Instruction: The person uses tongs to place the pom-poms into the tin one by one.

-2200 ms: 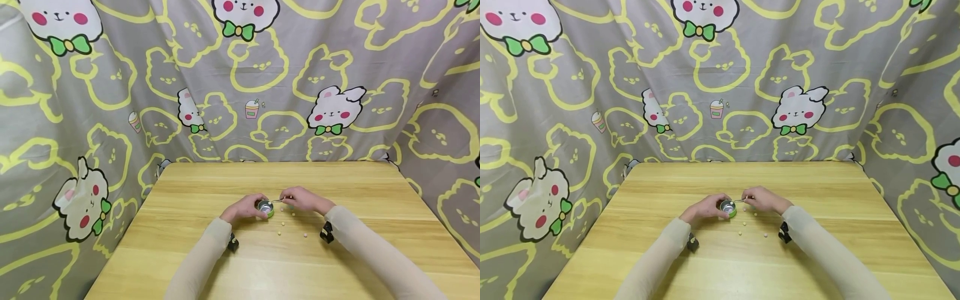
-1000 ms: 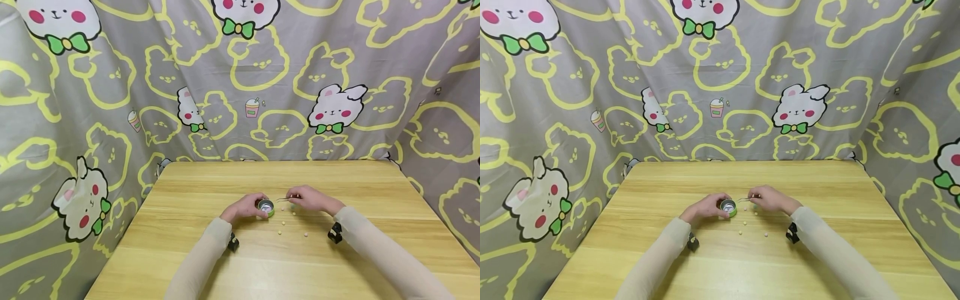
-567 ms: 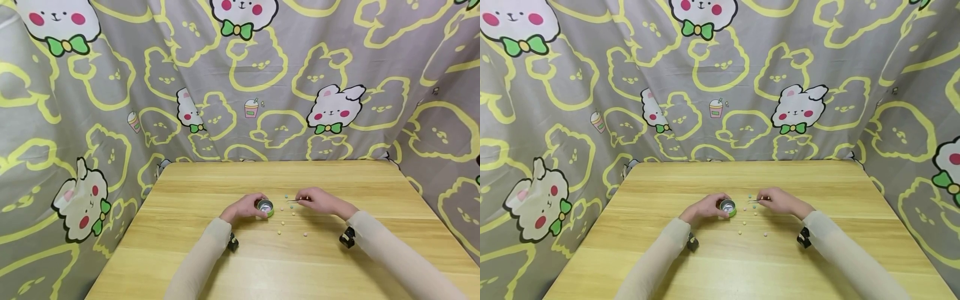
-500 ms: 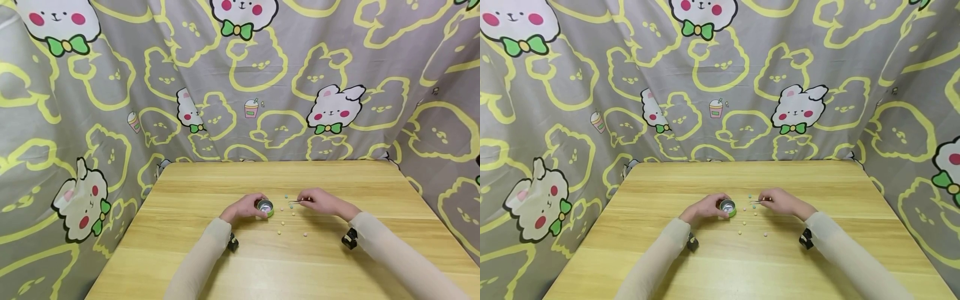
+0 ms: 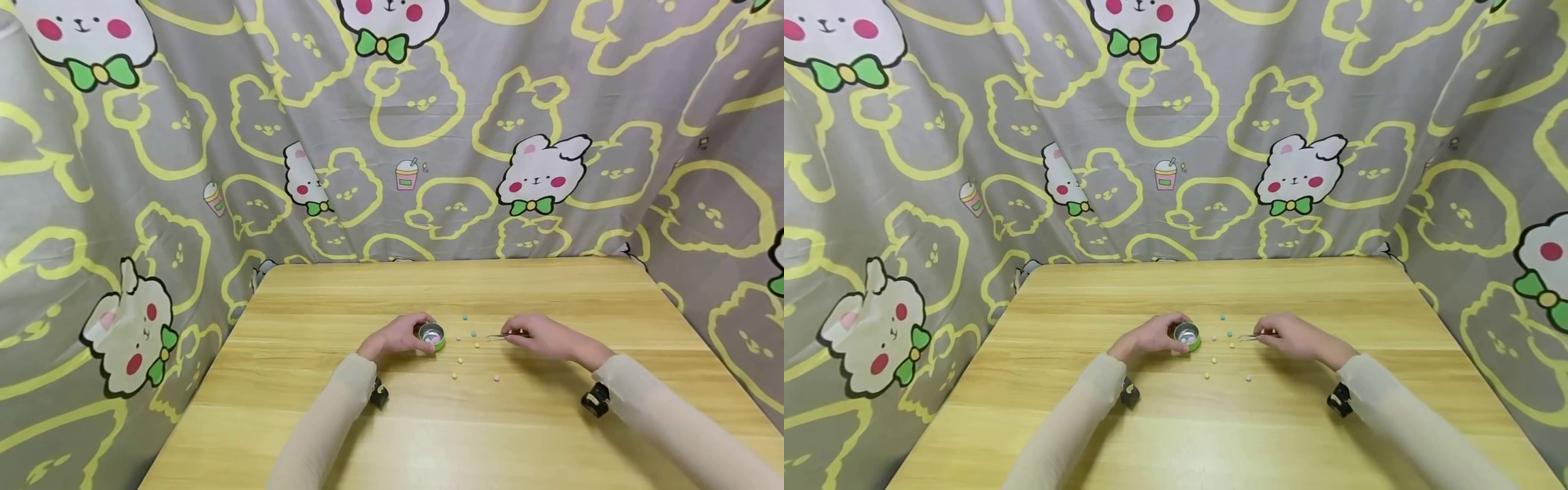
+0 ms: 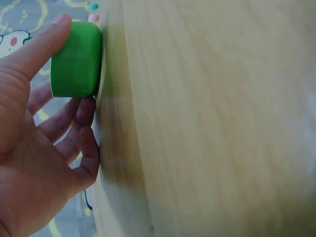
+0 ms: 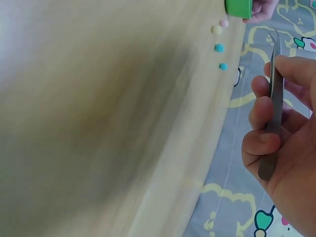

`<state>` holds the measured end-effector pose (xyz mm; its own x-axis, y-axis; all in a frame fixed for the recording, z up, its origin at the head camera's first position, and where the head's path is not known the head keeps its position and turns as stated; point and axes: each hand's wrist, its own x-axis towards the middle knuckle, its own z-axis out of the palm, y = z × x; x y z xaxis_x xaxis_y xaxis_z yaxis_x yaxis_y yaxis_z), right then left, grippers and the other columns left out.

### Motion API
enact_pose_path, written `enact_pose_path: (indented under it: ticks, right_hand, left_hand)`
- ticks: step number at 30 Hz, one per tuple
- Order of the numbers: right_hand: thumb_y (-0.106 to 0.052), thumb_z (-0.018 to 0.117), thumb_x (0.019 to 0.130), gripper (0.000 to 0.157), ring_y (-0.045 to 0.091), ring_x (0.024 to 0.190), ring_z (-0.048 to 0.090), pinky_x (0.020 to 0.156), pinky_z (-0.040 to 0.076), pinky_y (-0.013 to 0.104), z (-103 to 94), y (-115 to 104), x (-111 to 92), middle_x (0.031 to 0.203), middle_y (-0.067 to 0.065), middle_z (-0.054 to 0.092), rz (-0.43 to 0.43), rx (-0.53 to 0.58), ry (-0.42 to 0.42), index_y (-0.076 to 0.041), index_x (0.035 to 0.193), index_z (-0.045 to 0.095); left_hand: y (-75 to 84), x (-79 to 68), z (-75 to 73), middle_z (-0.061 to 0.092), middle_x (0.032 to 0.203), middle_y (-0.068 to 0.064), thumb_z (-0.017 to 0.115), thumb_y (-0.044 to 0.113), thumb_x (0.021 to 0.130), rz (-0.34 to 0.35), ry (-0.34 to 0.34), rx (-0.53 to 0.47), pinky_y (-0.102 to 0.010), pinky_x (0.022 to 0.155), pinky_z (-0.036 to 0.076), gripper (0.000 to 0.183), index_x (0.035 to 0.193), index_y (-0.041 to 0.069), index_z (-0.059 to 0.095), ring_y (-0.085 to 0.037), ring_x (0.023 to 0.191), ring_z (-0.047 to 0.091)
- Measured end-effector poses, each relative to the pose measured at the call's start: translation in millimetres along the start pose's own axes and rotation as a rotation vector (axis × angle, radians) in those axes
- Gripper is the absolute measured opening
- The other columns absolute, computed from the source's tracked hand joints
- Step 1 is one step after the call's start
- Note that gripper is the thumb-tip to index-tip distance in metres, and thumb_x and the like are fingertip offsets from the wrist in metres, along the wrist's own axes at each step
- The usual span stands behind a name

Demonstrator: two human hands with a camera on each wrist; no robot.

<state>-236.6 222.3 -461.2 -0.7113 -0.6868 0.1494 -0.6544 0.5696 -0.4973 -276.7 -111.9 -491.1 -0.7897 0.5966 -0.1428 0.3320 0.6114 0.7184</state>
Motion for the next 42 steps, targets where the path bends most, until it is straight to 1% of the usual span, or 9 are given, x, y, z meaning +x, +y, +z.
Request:
enact_pose_path:
  ticks: [6,10,14,19,25,35,42]
  right_hand:
    - [-0.014,0.058,0.095,0.01,0.005,0.08,0.055,0.068,0.046,0.03,5.1,2,-15,0.093,-0.007,0.064,0.031,0.004,-0.019,-0.016,0.1,0.066]
    - [-0.014,0.059,0.095,0.009,0.004,0.082,0.055,0.069,0.046,0.029,8.6,2,-24,0.094,-0.009,0.063,0.003,-0.004,-0.023,-0.018,0.099,0.066]
    - [-0.015,0.059,0.095,0.008,0.003,0.078,0.053,0.066,0.045,0.027,10.2,0,-29,0.092,-0.007,0.063,-0.026,0.011,-0.033,-0.018,0.097,0.066]
    - [-0.015,0.06,0.094,0.007,0.002,0.078,0.053,0.065,0.045,0.027,13.2,-1,-31,0.093,-0.008,0.063,-0.052,0.01,-0.032,-0.017,0.097,0.066]
    - [-0.017,0.06,0.094,0.008,0.001,0.081,0.054,0.066,0.046,0.027,19.6,0,-34,0.094,-0.012,0.061,-0.085,-0.016,-0.033,-0.021,0.098,0.065]
    - [-0.018,0.059,0.095,0.007,0.002,0.083,0.054,0.069,0.047,0.029,23.8,-2,-38,0.093,-0.013,0.06,-0.083,-0.001,-0.064,-0.023,0.097,0.065]
    - [-0.014,0.062,0.093,0.006,0.001,0.08,0.052,0.068,0.047,0.029,27.7,-4,-37,0.089,-0.012,0.06,-0.108,-0.009,-0.081,-0.019,0.094,0.065]
  left_hand:
    - [-1.1,0.7,0.7,0.059,0.104,0.009,0.08,0.029,0.077,-0.009,-0.003,-0.012,-0.026,0.084,0.043,0.05,0.12,0.019,0.056,-0.008,0.094,0.055]
    - [-0.2,0.5,0.3,0.06,0.104,0.007,0.08,0.028,0.078,-0.004,-0.01,-0.019,-0.026,0.084,0.043,0.049,0.119,0.019,0.056,-0.009,0.094,0.055]
    - [1.5,0.3,-1.8,0.06,0.105,0.005,0.08,0.026,0.078,0.007,-0.016,-0.026,-0.026,0.084,0.044,0.049,0.12,0.017,0.056,-0.01,0.094,0.056]
    - [2.2,0.7,-3.7,0.06,0.105,0.005,0.079,0.026,0.078,0.011,-0.013,-0.025,-0.025,0.084,0.043,0.049,0.12,0.017,0.056,-0.01,0.095,0.056]
    - [2.0,0.6,-2.1,0.06,0.105,0.004,0.08,0.025,0.078,0.006,-0.015,-0.026,-0.025,0.084,0.043,0.05,0.12,0.016,0.056,-0.01,0.095,0.056]
    - [1.3,1.0,-0.8,0.059,0.105,0.006,0.08,0.027,0.078,-0.002,-0.013,-0.016,-0.026,0.085,0.043,0.05,0.121,0.017,0.055,-0.01,0.096,0.055]
    - [1.5,0.8,-0.2,0.059,0.105,0.007,0.08,0.026,0.078,-0.005,-0.008,-0.007,-0.026,0.085,0.042,0.049,0.12,0.018,0.056,-0.009,0.095,0.055]
